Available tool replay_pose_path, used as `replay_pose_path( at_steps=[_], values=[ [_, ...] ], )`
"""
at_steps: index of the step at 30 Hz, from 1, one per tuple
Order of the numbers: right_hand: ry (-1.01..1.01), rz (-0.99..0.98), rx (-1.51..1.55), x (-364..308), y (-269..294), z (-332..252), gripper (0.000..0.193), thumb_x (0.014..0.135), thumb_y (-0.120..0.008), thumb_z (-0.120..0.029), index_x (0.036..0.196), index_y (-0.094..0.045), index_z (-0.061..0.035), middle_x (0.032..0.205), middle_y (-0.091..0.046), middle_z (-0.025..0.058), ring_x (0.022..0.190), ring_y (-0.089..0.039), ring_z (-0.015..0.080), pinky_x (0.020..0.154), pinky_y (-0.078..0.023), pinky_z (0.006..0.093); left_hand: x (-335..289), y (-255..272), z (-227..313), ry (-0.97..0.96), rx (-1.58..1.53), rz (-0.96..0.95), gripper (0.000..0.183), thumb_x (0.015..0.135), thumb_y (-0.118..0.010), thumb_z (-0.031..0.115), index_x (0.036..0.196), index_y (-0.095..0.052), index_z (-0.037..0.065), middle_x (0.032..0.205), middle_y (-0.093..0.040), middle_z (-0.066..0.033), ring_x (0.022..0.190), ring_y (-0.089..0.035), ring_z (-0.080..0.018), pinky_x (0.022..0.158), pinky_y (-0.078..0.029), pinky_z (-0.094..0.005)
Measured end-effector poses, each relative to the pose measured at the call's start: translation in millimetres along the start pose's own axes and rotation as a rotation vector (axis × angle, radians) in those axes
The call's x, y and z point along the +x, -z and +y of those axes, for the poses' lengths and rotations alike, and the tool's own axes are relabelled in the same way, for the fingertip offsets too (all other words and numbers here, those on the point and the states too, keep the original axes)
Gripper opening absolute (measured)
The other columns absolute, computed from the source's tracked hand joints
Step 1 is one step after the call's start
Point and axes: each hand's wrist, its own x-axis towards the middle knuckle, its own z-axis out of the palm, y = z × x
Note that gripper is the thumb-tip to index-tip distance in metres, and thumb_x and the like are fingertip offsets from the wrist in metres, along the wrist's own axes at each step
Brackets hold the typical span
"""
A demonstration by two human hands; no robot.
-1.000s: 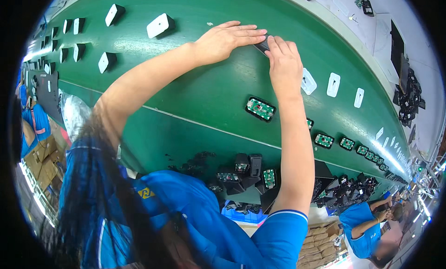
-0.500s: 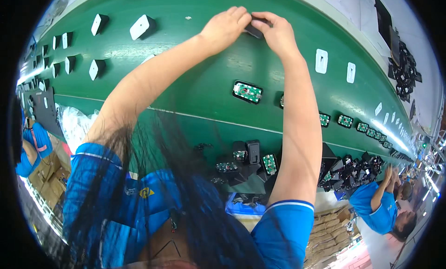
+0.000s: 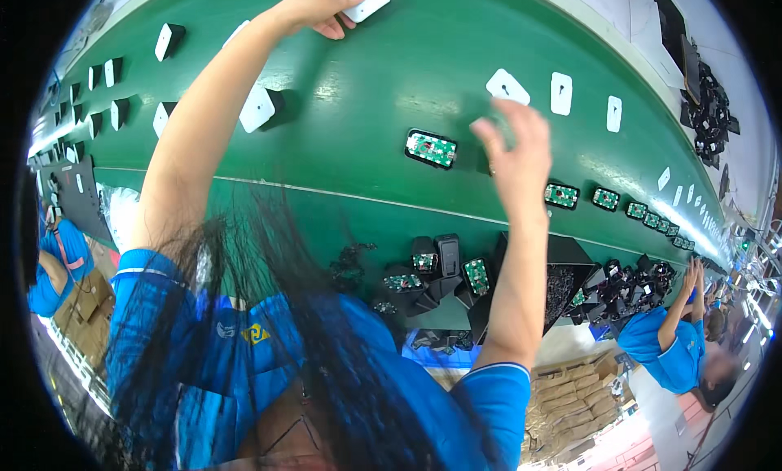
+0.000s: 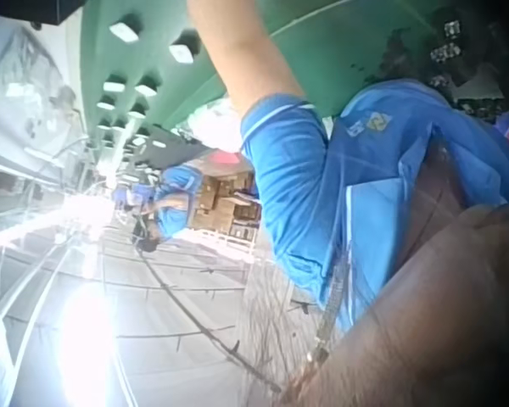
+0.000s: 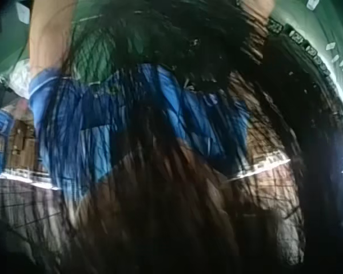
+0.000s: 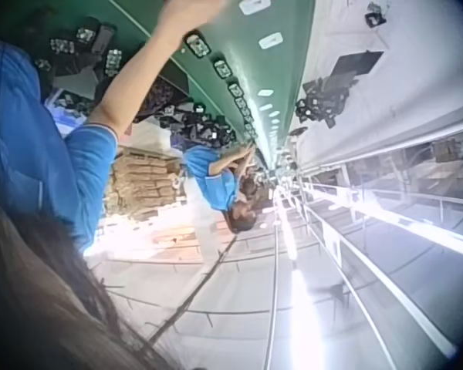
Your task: The person assembles small electronic devices by inserting green circuit boards into white plastic casings. They repeatedly pick up a casing and a board, align and press them together, then place the assembled unit on the green table. The person also handles a bag of white casings and a blue bin of circuit boards throughout the process.
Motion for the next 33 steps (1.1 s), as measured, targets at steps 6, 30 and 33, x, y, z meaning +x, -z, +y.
replay_pose_path(
  at_steps=[6, 30, 33],
  values=[
    [0.090, -0.209, -0.042, -47, -39, -35, 0.063, 0.069, -0.079, -0.016, 0.125, -0.051, -0.0063, 0.119, -0.056, 0.0127, 0.111, -0.051, 0.0293, 0.093, -0.044, 0.0379, -22, -16, 10, -0.083, 0.589, 0.434, 0.057, 0.092, -0.055, 0.041, 0.107, -0.050, -0.013, 0.086, -0.066, -0.0247, 0.069, -0.068, -0.0299, 0.063, -0.054, -0.0399],
    [0.127, 0.006, 0.783, -181, 71, -167, 0.026, 0.074, -0.075, -0.013, 0.100, -0.072, -0.0118, 0.110, -0.057, 0.0075, 0.091, -0.052, 0.0189, 0.076, -0.045, 0.0294, -346, -124, -2, -0.120, -0.857, -1.013, 0.045, 0.098, -0.041, 0.046, 0.113, -0.054, 0.006, 0.094, -0.064, -0.0114, 0.078, -0.065, -0.0193, 0.056, -0.053, -0.0285],
    [0.177, -0.010, 0.856, -195, 71, -158, 0.025, 0.074, -0.075, -0.012, 0.099, -0.072, -0.0110, 0.110, -0.056, 0.0086, 0.092, -0.052, 0.0186, 0.077, -0.045, 0.0289, -352, -125, -6, -0.083, -0.887, -1.092, 0.049, 0.097, -0.039, 0.050, 0.108, -0.056, 0.006, 0.090, -0.064, -0.0117, 0.073, -0.065, -0.0206, 0.055, -0.052, -0.0288]
  ],
)
